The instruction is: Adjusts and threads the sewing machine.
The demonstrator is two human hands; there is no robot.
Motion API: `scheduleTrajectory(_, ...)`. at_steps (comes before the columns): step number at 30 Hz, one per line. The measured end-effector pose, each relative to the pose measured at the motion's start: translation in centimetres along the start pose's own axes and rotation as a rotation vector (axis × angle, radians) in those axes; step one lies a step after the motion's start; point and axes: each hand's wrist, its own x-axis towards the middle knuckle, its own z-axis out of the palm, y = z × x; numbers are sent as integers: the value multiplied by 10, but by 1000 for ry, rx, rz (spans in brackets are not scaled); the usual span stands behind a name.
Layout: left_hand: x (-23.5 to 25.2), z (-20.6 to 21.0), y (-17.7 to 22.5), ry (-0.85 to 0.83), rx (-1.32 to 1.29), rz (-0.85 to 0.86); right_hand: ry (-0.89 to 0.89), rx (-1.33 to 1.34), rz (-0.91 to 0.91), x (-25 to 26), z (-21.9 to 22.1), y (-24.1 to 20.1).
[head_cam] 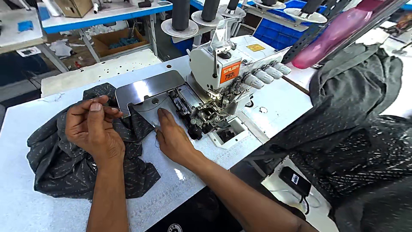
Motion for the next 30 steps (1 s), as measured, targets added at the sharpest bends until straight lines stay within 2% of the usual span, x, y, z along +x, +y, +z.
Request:
scheduleTrajectory(5,6,-10,3,67,99,36,27,-93,-489,-35,4,-3)
scheduleTrajectory(8,12,-17,7,93,158,49,-61,-45,-736,-57,2,0)
scheduleTrajectory(11,15,-18,12,93,213,88,-162,-13,-892,-74,-3,3)
scheduleTrajectory(15,16,-23,16,56,335,199,-200,24,-918,-89,-17,16)
scheduleTrajectory(19,15,-45,42,236,371,223,-47,90,-739,-102,-43,38)
scheduleTrajectory(21,11,-40,61,287,394,243,-2,121,-656,-108,-54,51)
scheduleTrajectory(22,7,-28,70,213,498,231,11,146,-630,-110,-58,56)
scheduleTrajectory(24,-6,5,75,-135,798,144,31,188,-600,-113,-62,62)
scheduleTrajectory(26,-20,42,54,-482,1055,45,45,196,-599,-114,-64,64)
scheduleTrajectory(27,-26,55,34,-598,1129,26,51,195,-603,-115,-65,63)
scheduleTrajectory(28,-32,66,17,-680,1181,-5,54,189,-608,-116,-67,63)
scheduleTrajectory(30,-39,81,-8,-739,1265,-75,68,165,-619,-120,-71,66)
